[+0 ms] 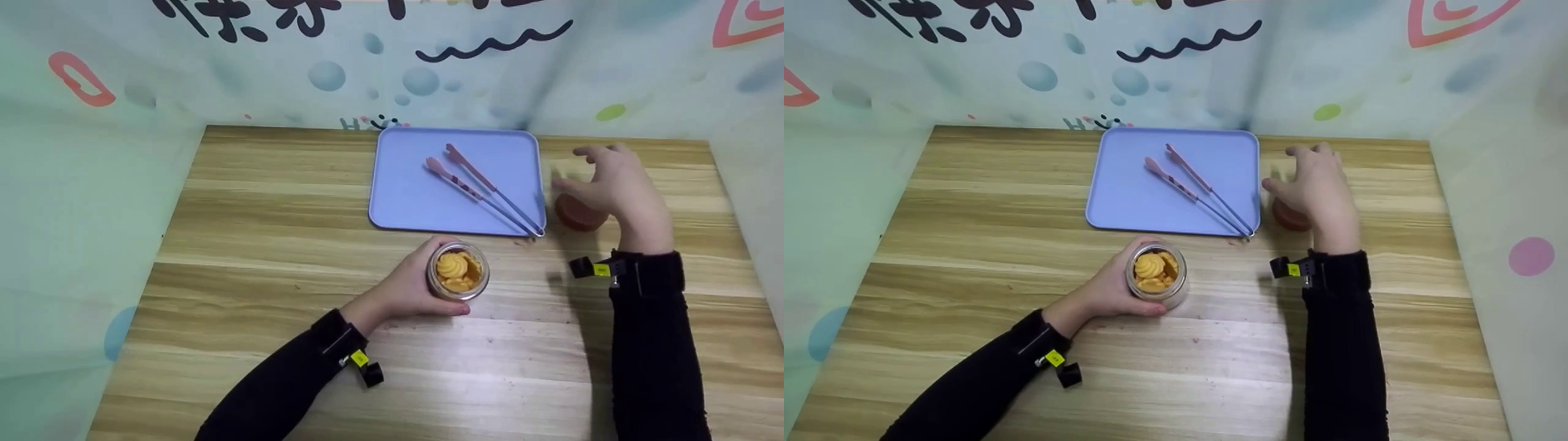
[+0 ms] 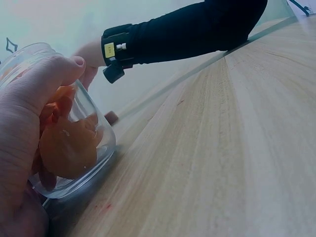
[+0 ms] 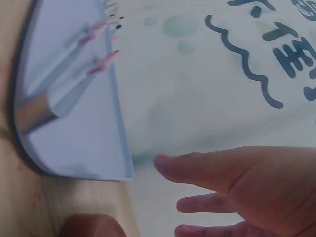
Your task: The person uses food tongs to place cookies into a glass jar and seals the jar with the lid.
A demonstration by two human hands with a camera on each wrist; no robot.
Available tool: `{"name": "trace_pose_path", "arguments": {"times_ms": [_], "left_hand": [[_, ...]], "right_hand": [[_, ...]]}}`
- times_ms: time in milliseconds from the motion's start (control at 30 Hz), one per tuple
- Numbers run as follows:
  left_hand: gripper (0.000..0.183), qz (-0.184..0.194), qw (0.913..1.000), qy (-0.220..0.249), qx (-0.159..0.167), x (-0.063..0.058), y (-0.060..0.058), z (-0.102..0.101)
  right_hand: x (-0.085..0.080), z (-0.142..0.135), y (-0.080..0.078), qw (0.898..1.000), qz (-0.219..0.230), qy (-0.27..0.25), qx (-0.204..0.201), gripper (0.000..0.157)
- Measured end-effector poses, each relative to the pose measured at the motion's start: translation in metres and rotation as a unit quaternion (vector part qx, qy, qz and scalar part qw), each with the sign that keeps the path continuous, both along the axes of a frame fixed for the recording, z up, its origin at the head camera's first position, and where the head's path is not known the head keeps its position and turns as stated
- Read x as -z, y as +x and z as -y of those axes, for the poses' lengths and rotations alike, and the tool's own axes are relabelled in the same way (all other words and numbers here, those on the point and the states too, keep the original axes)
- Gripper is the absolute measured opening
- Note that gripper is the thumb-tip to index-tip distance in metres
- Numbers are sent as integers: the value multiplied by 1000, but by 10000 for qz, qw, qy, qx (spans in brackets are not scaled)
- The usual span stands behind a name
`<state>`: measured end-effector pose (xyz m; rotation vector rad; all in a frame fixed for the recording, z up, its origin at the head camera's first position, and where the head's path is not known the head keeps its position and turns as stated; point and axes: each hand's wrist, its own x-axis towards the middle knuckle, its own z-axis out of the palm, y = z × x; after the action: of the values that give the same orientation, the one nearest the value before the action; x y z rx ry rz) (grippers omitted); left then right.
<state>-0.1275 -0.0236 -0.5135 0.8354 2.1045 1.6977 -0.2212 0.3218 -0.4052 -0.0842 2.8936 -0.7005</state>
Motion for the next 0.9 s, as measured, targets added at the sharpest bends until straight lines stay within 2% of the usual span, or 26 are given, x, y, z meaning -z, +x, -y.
{"name": "trace_pose_path", "arguments": {"times_ms": [167, 300, 433, 700, 900], "left_hand": [[98, -31, 10000, 24, 21, 2, -1, -1], [98, -91, 9999, 49, -3, 2, -2, -1], [98, -145, 9999, 83, -18, 2, -1, 0], [99, -50, 9999, 91, 5, 1, 0, 1], [99, -74, 10000, 48, 24, 1, -1, -1]], "right_hand": [[4, -8, 6, 9990, 296, 248, -246, 85], [7, -12, 10, 9965, 603, 410, -411, 97], [5, -12, 12, 9947, 834, 467, -372, 104], [10, -9, 13, 9950, 879, 427, -210, 86], [16, -12, 11, 9933, 1077, 422, 20, 86]]}}
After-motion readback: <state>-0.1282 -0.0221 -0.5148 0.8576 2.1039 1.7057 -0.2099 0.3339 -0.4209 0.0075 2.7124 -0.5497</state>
